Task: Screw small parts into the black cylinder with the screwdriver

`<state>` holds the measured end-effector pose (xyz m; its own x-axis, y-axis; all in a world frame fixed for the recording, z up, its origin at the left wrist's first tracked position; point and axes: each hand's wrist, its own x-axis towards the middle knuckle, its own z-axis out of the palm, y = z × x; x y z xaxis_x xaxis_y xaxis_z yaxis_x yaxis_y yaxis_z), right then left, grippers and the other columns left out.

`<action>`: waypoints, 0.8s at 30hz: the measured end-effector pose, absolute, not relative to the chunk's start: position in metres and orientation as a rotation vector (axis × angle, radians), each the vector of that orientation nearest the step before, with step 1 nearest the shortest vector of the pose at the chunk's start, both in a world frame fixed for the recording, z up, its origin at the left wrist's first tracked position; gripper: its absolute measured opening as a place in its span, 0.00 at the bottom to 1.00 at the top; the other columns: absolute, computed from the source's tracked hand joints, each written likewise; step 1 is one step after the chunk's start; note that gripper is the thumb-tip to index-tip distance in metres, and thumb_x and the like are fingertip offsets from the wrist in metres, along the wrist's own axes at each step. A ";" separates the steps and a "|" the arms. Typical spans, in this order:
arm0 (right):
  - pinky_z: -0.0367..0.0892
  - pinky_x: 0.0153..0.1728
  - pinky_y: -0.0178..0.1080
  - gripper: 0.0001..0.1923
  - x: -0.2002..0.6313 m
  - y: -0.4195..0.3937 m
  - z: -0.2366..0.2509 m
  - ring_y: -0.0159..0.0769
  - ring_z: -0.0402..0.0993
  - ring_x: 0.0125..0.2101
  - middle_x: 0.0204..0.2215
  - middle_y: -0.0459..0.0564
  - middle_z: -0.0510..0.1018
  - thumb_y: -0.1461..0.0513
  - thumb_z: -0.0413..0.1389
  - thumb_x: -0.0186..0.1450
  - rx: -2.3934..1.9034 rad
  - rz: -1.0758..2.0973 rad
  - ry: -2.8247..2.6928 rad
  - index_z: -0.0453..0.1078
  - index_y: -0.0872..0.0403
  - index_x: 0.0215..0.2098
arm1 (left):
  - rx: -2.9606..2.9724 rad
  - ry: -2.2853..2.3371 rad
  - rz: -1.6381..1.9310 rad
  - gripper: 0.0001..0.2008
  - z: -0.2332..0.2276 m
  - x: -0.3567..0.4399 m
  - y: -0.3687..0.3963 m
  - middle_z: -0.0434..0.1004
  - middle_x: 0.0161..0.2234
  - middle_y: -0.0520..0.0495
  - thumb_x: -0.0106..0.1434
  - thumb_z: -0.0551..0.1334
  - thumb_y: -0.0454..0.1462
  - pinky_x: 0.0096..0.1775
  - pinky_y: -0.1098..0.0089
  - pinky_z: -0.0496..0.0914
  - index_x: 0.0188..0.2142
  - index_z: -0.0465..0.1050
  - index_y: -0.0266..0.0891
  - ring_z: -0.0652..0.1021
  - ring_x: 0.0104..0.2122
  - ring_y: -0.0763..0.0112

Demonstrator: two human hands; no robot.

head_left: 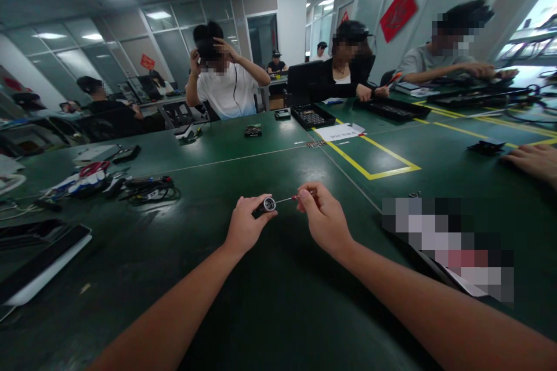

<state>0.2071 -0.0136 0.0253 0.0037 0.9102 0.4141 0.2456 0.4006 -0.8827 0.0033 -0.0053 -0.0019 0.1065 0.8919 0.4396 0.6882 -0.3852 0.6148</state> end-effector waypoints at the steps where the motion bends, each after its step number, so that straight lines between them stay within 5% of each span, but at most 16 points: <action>1: 0.63 0.31 0.39 0.12 0.207 -0.014 0.026 0.37 0.72 0.27 0.25 0.43 0.74 0.53 0.49 0.73 -1.071 0.723 -1.517 0.70 0.49 0.40 | 2.135 1.572 1.136 0.18 -0.002 0.003 -0.005 0.81 0.47 0.46 0.62 0.71 0.38 0.57 0.48 0.66 0.51 0.77 0.46 0.78 0.46 0.56; 7: 0.59 0.28 0.39 0.18 0.207 -0.017 0.029 0.36 0.69 0.24 0.23 0.43 0.73 0.50 0.48 0.74 -1.119 0.602 -1.508 0.74 0.49 0.35 | 2.171 1.567 1.087 0.19 -0.004 0.004 -0.006 0.80 0.50 0.47 0.62 0.71 0.38 0.65 0.40 0.51 0.53 0.76 0.48 0.77 0.52 0.57; 12: 0.61 0.31 0.40 0.10 0.206 -0.017 0.028 0.38 0.71 0.26 0.30 0.46 0.79 0.57 0.49 0.72 -1.122 0.573 -1.514 0.71 0.49 0.45 | 2.182 1.570 1.071 0.18 -0.004 0.003 -0.006 0.80 0.50 0.46 0.63 0.70 0.39 0.65 0.40 0.51 0.53 0.76 0.48 0.77 0.52 0.57; 19: 0.57 0.29 0.39 0.14 0.207 -0.019 0.029 0.37 0.68 0.24 0.24 0.43 0.72 0.55 0.47 0.74 -1.097 0.587 -1.596 0.71 0.47 0.37 | 2.189 1.580 1.056 0.18 -0.004 0.004 -0.007 0.80 0.50 0.47 0.62 0.70 0.38 0.65 0.39 0.50 0.52 0.76 0.49 0.77 0.53 0.56; 24: 0.60 0.31 0.40 0.10 0.206 -0.018 0.029 0.38 0.70 0.25 0.30 0.45 0.78 0.57 0.52 0.70 -1.089 0.656 -1.524 0.71 0.48 0.46 | 2.190 1.589 1.072 0.18 -0.005 0.003 -0.006 0.80 0.51 0.46 0.63 0.70 0.39 0.65 0.39 0.51 0.53 0.76 0.49 0.77 0.52 0.56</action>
